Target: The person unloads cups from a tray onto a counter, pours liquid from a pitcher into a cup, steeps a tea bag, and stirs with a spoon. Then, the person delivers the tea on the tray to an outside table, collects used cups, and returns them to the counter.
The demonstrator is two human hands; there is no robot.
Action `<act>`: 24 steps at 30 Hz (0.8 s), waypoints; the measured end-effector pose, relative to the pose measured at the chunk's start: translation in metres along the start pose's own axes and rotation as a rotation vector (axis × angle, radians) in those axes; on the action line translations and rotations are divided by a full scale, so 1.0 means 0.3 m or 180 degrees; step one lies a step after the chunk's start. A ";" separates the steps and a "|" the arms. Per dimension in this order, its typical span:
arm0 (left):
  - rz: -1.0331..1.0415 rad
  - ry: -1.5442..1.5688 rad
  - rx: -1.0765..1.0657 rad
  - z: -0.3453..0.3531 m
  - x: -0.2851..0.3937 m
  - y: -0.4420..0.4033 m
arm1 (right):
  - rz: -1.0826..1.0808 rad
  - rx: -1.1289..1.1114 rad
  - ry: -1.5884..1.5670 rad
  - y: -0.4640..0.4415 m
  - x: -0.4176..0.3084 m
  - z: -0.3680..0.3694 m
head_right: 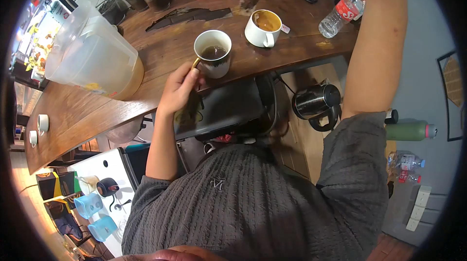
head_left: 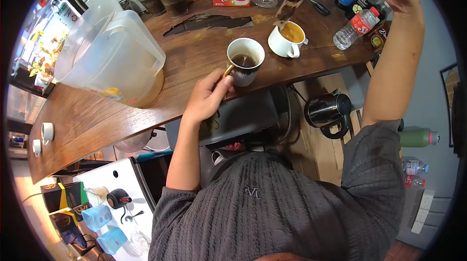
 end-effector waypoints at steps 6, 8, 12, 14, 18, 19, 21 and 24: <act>-0.0208 0.0323 -0.0234 0.002 -0.023 0.008 | 0.0216 0.0211 0.0125 0.033 0.115 0.002; -0.0115 0.0059 -0.0181 -0.003 -0.022 0.014 | 0.0317 0.0085 0.0106 0.026 0.182 -0.001; -0.0001 -0.0206 -0.0119 -0.004 -0.019 0.029 | 0.0639 0.0306 0.0272 0.052 0.264 0.025; 0.0042 -0.0260 -0.0082 -0.004 -0.011 0.029 | 0.0702 0.0336 0.0289 0.057 0.301 0.037; 0.0090 -0.0181 -0.0040 -0.006 -0.012 0.028 | 0.0644 0.0104 0.0108 0.082 0.339 0.059; 0.0051 -0.0136 -0.0023 -0.011 -0.025 0.029 | 0.0643 0.0100 0.0097 0.080 0.353 0.057; 0.0020 -0.0101 -0.0004 -0.017 -0.034 0.027 | 0.0934 -0.0001 0.0186 0.077 0.409 0.061; -0.0045 0.0000 -0.0046 -0.015 -0.037 0.019 | 0.0775 0.0053 -0.0044 0.092 0.426 0.083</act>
Point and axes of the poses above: each hand's wrist, its own y-axis away from the middle knuckle, its own z-axis out of the palm, x = y × z, the point moved 8 cm from there along -y, towards the middle knuckle, and after that the axes turned 12 degrees about y, right-handed, at the moved point
